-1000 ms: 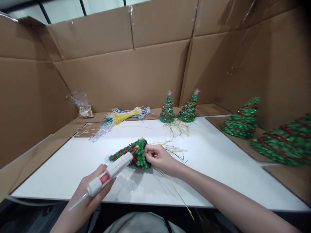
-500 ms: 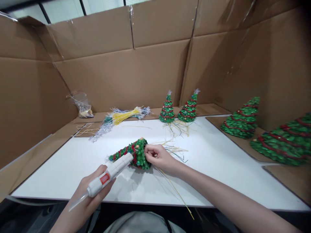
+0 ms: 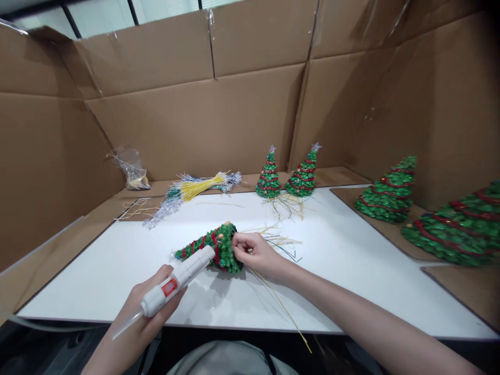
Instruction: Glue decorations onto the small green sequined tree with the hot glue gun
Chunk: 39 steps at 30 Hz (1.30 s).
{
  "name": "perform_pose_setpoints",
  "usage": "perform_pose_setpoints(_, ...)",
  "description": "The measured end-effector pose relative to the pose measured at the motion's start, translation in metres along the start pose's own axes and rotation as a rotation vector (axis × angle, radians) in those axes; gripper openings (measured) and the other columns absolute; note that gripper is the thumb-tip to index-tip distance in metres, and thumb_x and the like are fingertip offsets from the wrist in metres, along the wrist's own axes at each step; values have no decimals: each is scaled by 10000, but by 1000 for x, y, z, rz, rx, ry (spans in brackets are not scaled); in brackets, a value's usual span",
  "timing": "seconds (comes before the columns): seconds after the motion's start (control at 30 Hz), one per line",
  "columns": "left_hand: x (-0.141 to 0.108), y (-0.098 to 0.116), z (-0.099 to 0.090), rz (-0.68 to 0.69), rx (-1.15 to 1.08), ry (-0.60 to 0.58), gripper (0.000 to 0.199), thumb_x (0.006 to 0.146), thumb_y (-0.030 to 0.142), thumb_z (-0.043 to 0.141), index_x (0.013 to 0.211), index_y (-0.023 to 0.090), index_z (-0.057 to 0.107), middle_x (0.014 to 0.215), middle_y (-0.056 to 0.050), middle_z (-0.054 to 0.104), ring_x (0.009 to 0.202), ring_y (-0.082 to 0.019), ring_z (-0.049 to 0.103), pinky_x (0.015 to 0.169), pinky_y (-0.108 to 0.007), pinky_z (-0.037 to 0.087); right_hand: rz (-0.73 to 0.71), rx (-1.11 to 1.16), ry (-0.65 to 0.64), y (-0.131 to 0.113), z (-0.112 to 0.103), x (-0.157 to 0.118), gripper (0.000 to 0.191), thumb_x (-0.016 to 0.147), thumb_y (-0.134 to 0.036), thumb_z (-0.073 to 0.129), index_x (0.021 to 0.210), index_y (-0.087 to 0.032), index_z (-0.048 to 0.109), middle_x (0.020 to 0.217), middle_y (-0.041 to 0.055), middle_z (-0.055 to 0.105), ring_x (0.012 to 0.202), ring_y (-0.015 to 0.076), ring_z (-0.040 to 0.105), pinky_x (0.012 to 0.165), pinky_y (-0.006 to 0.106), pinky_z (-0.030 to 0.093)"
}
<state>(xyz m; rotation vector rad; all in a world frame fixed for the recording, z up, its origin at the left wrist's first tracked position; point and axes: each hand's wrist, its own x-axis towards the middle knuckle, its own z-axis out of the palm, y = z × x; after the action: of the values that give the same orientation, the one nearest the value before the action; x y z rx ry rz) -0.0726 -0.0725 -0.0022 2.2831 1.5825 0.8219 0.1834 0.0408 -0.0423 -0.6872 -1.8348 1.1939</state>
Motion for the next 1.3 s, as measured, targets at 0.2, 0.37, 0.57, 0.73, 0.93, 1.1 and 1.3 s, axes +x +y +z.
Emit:
perform_pose_setpoints(0.2,-4,-7,3,-6,14,17,78,881,295,520,823,256,485,713,64,607,599,-112,588,571,-144,492,4,-3,-6,-2,0,-2,148,811,-218,519,671,-177,494,516,-76,356,506,87,306,502,229,256)
perform_pose_setpoints(0.37,-2,-3,2,0,7,30,91,869,305,525,800,257,490,697,62,607,582,-114,586,558,-147,492,0,-12,-1,-2,0,-1,147,808,-219,522,670,-178,494,518,-74,359,511,90,310,506,229,261)
perform_pose_setpoints(0.57,3,8,-3,19,-5,19,126,866,333,516,775,258,472,667,58,593,552,-119,577,529,-153,490,4,-5,5,-2,1,-1,156,812,-236,522,670,-179,491,517,-74,354,506,90,302,498,231,252)
perform_pose_setpoints(0.73,3,7,-3,4,4,9,139,878,350,502,781,257,467,676,53,593,561,-120,573,533,-154,494,8,-17,-3,-3,0,-1,150,812,-231,524,674,-176,502,523,-71,369,513,90,317,507,229,260)
perform_pose_setpoints(0.93,3,6,-3,-19,3,12,167,876,368,510,765,252,462,662,44,580,551,-124,558,518,-165,498,15,-5,-5,-5,0,-1,153,808,-236,531,672,-177,492,520,-73,356,509,89,306,503,230,251)
perform_pose_setpoints(1.1,4,12,-5,-3,3,15,153,866,345,529,753,249,491,635,46,576,523,-120,546,500,-163,492,26,-7,-4,-5,1,0,149,803,-233,537,671,-178,494,516,-72,359,506,88,307,503,229,252)
perform_pose_setpoints(1.3,7,17,-8,7,24,33,147,845,333,558,732,244,529,606,50,580,504,-118,548,484,-160,487,17,-1,2,-3,1,0,147,804,-225,533,672,-176,493,520,-73,354,508,87,300,504,226,253)
